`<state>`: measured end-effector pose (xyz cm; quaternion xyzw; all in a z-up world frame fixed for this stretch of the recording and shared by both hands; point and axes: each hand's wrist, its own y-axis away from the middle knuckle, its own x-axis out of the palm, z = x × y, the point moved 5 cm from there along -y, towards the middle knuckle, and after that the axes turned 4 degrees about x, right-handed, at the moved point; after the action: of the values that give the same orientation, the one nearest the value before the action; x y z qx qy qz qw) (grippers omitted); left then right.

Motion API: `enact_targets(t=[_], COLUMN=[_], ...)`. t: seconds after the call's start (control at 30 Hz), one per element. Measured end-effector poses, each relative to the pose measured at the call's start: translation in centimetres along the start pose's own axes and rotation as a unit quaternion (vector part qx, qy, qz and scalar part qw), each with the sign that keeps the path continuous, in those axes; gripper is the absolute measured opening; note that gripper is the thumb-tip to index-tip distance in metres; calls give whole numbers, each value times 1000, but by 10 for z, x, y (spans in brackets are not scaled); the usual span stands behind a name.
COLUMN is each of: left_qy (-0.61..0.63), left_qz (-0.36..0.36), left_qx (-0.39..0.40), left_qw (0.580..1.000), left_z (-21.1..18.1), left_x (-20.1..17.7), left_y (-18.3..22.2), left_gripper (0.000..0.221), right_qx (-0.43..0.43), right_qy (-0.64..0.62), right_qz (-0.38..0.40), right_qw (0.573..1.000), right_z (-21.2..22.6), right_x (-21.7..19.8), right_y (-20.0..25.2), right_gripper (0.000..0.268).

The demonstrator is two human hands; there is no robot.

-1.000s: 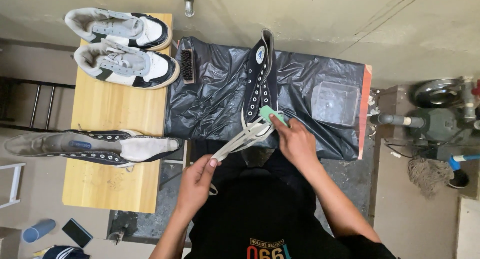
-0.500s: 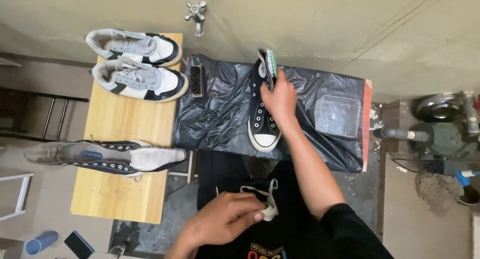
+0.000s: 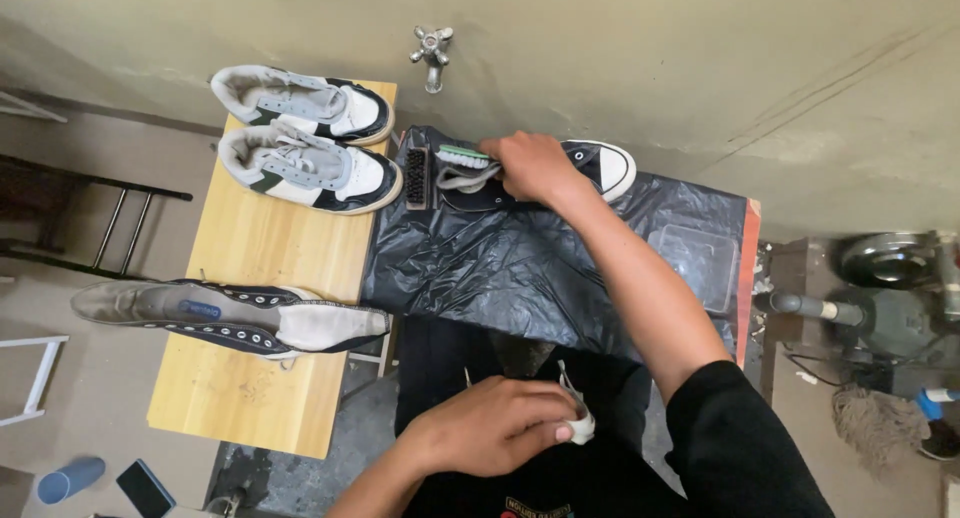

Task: Cleaning shoelaces by scrubbing them with a small brush on a workbench.

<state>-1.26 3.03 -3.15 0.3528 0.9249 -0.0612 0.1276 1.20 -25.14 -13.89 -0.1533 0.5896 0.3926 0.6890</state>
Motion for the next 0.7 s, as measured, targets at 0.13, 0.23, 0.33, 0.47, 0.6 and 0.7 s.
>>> enact_targets(t=[0.13, 0.23, 0.33, 0.47, 0.6, 0.7], left_qy=[-21, -56, -126, -154, -156, -110], left_qz=[-9, -7, -40, -147, -240, -308], left_qx=[-13, -39, -75, -191, -235, -287], left_qw=[1000, 998, 988, 958, 929, 900], left_z=[5, 1, -1, 5, 22, 39], left_x=[-9, -19, -36, -65, -90, -99], left_y=[-5, -9, -7, 2, 22, 42], left_gripper=[30, 27, 23, 25, 26, 28], right_qx=[4, 7, 34, -167, -247, -60], right_qy=[-3, -30, -189, -762, -673, -617], right_qz=[11, -24, -126, 91, 243, 190], right_qw=[1000, 999, 973, 619, 654, 762], right_z=[-15, -20, -18, 36, 27, -19], right_x=[18, 14, -1, 25, 56, 40], right_y=[-7, 8, 56, 151, 183, 177], right_gripper=[62, 58, 61, 90, 57, 24])
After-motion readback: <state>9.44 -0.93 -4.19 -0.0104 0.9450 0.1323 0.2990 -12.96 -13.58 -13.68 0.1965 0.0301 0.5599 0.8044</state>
